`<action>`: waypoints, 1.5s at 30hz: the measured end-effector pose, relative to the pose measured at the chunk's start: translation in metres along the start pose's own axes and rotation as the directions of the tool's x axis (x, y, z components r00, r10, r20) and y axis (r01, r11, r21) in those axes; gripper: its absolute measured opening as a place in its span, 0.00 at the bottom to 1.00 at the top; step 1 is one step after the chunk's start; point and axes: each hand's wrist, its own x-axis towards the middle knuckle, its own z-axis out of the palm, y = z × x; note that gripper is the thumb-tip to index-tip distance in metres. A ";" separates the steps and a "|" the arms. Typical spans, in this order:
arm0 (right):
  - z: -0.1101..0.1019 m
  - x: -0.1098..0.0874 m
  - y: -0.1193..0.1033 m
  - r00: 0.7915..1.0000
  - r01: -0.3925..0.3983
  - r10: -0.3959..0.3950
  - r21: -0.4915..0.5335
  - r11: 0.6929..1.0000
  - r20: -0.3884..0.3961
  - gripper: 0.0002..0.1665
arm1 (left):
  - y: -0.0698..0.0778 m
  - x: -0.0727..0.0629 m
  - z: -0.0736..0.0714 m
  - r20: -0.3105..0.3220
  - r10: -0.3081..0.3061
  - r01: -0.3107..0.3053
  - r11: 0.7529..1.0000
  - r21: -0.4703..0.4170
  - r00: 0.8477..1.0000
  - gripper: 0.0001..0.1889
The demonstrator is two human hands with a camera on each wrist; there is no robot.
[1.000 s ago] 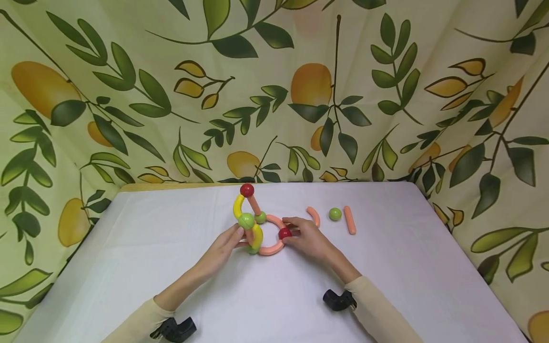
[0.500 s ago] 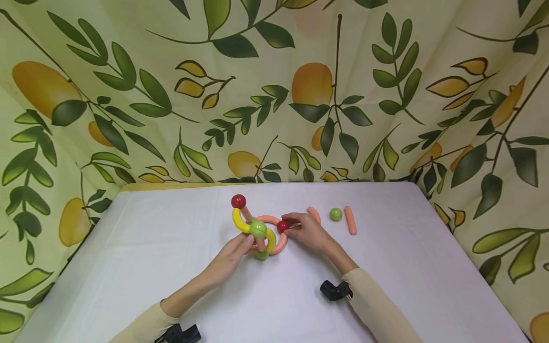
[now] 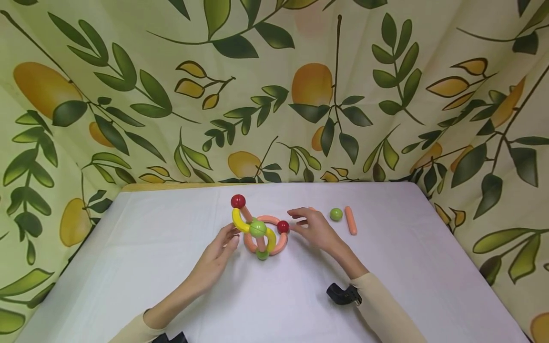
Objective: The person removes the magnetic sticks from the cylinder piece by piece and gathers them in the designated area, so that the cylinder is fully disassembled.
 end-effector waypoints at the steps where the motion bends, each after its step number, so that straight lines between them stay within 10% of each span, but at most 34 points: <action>1: -0.002 -0.002 -0.002 1.000 0.001 -0.001 0.006 1.000 -0.005 0.23 | 0.001 -0.002 -0.002 -0.039 0.020 -0.018 0.999 0.041 0.999 0.31; 7: -0.008 -0.012 -0.013 0.999 0.034 -0.033 0.053 0.998 -0.016 0.21 | 0.005 -0.001 -0.013 -0.152 0.256 -0.188 0.913 0.361 0.955 0.35; 14: -0.004 -0.021 -0.027 0.998 0.057 -0.057 0.104 0.993 -0.003 0.21 | 0.014 0.011 -0.014 0.003 0.577 -0.469 0.661 0.586 0.817 0.32; 19: 0.001 -0.024 -0.034 0.996 0.079 -0.086 0.173 0.982 0.037 0.23 | 0.019 0.018 -0.005 0.112 0.658 -0.578 0.553 0.600 0.745 0.30; 40: 0.018 -0.026 -0.041 0.996 0.046 -0.066 0.277 0.960 0.064 0.26 | 0.022 0.029 0.012 0.232 0.565 -0.529 0.444 0.723 0.792 0.30; 45: 0.019 -0.027 -0.046 0.998 0.030 -0.041 0.246 0.969 0.042 0.25 | 0.023 0.029 0.010 0.248 0.570 -0.538 0.422 0.730 0.783 0.31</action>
